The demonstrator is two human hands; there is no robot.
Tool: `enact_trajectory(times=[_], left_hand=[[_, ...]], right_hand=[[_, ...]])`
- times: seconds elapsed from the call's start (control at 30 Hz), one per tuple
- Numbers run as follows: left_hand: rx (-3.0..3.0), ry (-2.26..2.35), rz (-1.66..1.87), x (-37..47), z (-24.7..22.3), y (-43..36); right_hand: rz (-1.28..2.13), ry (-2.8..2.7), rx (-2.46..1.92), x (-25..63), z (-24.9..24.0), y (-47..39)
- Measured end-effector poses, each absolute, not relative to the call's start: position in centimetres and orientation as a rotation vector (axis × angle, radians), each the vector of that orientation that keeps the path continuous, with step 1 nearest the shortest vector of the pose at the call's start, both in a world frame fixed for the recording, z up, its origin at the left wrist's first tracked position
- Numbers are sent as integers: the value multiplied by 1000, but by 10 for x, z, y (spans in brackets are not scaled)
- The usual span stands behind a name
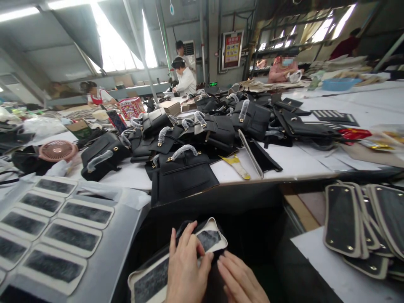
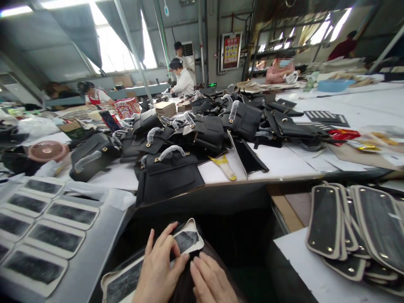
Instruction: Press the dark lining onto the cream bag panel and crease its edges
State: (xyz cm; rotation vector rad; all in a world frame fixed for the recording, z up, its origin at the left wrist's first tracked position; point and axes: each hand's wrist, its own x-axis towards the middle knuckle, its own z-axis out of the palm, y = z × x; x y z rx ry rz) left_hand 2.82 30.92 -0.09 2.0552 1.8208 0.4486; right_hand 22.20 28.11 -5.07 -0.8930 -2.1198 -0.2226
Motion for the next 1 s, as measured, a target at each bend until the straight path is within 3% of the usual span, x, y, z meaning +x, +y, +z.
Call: enact_trajectory(times=[0.23,0.47,0.73,1.0], left_hand=[[2062,1805,476,27,-3,307],[2043,1795,516,23,1,301],[2027,2006,915,6,-14,265],[1839,2096,1081,-6,-19,240]], right_hand=[[-516,-2180,-925,198,-41,294],[-417,-2190,-971,193,-52,286],[-388,-2177,-911,173,-64,279],[-377,-2157,-874,146,-64,266]])
